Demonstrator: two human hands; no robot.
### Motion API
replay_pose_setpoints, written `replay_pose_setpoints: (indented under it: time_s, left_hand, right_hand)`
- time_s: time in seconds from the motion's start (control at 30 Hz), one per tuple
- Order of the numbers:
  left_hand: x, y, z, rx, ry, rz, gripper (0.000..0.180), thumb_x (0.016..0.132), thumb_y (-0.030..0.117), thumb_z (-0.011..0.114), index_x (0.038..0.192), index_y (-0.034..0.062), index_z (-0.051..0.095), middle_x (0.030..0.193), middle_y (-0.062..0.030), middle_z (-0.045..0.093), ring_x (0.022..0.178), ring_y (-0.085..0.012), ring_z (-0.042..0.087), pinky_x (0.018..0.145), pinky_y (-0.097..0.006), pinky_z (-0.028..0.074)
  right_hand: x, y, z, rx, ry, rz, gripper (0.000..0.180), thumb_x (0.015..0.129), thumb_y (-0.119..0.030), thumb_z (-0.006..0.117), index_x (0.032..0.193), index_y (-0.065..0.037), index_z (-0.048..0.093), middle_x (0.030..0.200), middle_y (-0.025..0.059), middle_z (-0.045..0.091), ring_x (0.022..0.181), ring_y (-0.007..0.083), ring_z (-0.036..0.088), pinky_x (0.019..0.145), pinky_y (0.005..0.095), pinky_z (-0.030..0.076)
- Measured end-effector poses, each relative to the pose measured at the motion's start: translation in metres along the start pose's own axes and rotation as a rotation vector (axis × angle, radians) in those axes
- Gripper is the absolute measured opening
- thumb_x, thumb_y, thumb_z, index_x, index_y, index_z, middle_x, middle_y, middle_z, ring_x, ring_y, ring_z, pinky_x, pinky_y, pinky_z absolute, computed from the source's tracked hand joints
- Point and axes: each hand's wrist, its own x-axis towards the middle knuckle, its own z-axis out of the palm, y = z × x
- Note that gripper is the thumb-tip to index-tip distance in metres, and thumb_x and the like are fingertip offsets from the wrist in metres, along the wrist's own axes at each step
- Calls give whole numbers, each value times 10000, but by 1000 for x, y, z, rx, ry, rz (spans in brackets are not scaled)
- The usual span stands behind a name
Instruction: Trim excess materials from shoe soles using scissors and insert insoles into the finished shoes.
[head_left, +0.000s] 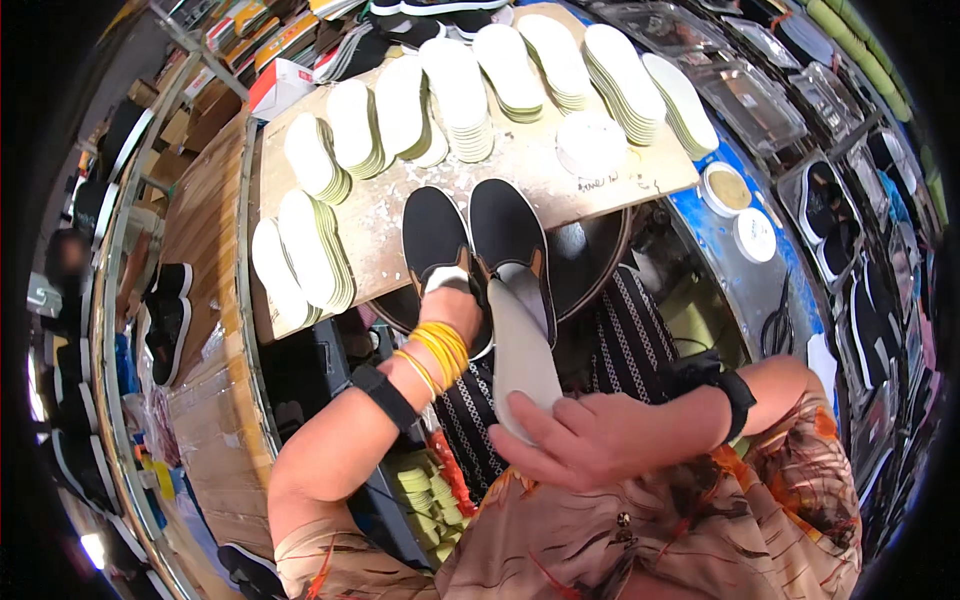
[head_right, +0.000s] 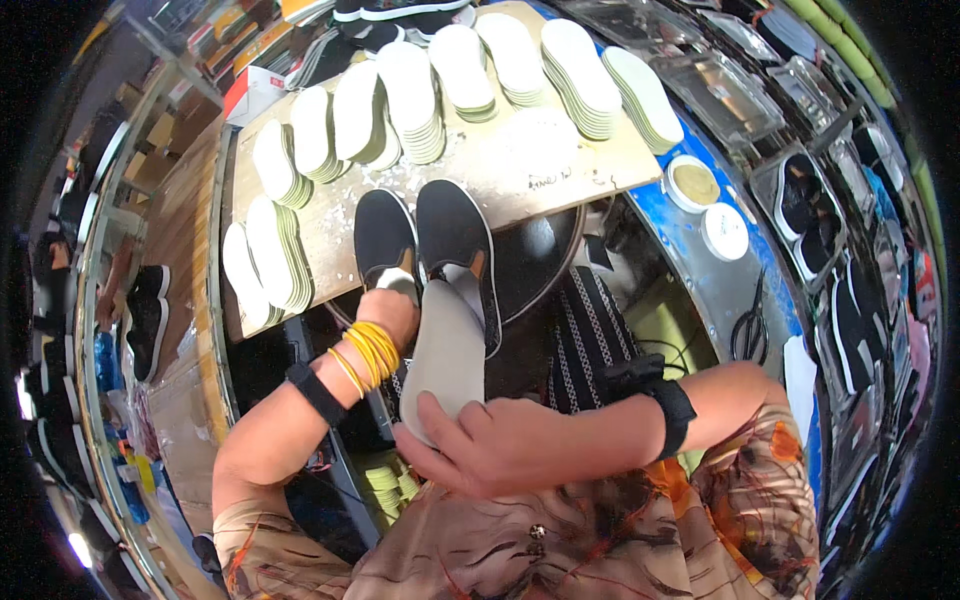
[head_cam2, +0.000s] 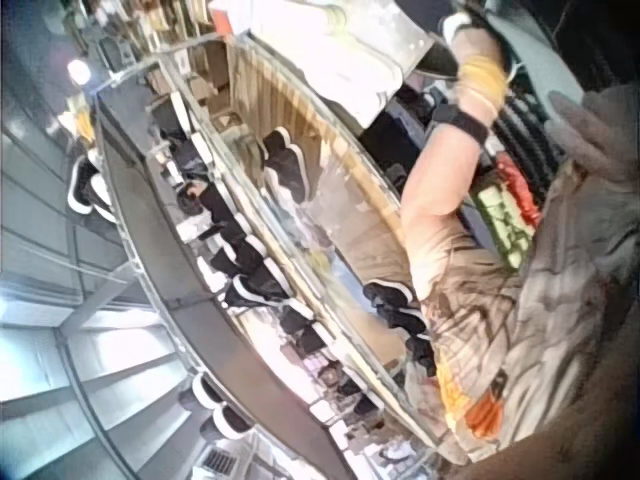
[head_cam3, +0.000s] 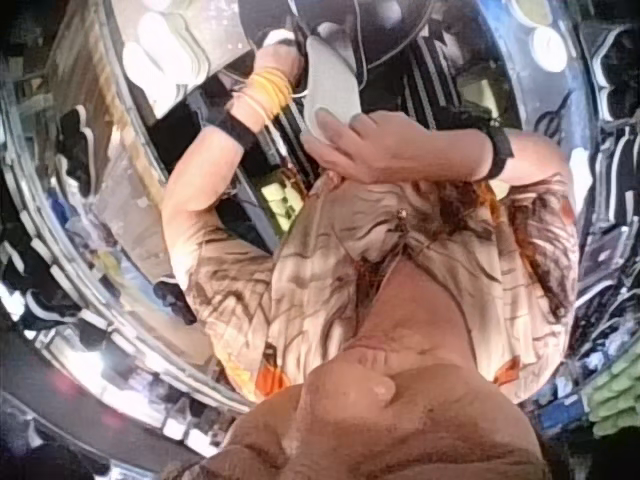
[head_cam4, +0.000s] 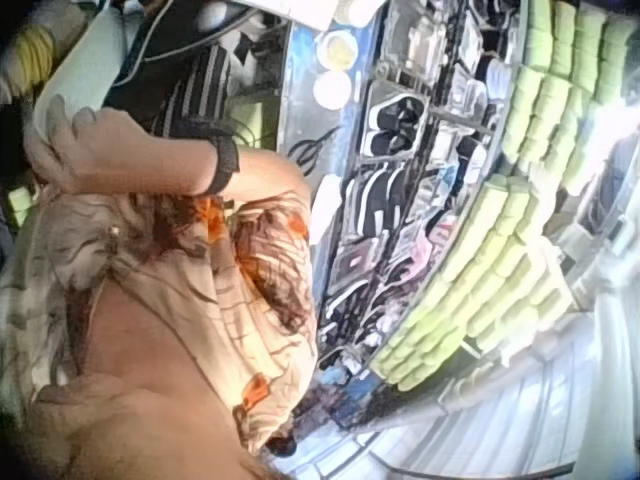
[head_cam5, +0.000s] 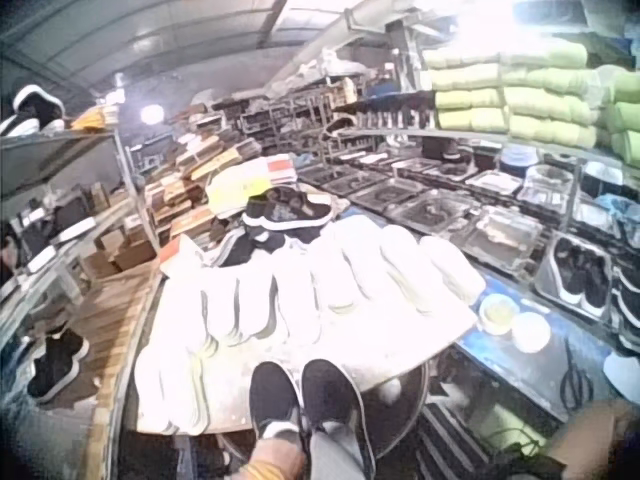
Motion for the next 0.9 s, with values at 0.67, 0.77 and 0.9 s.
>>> replay_pose_setpoints:
  time_s: [0.67,0.77,0.9]
  left_hand:
    - [-11,-30,22,138,216,227,616,765,118,585,1281,-126,351,1377,-214,291,1169,-332,448,977,-322,420]
    - [-13,-34,16,82,194,266,675,717,130,634,1271,-130,351,1369,-218,295,1166,-360,440,1002,-345,396]
    - [-17,-39,-2,-188,106,286,722,670,150,677,1266,-108,359,1308,-239,349,1153,-406,429,1028,-392,358]
  right_hand:
    - [-41,27,69,136,-67,-33,238,748,-200,542,928,-47,521,721,66,555,592,168,548,519,252,437]
    - [-49,51,92,240,-72,-64,220,732,-186,555,906,-53,529,757,52,541,647,181,550,562,279,461]
    - [-52,84,114,123,-247,101,178,722,-188,588,847,-70,541,797,31,547,773,209,563,685,323,463]
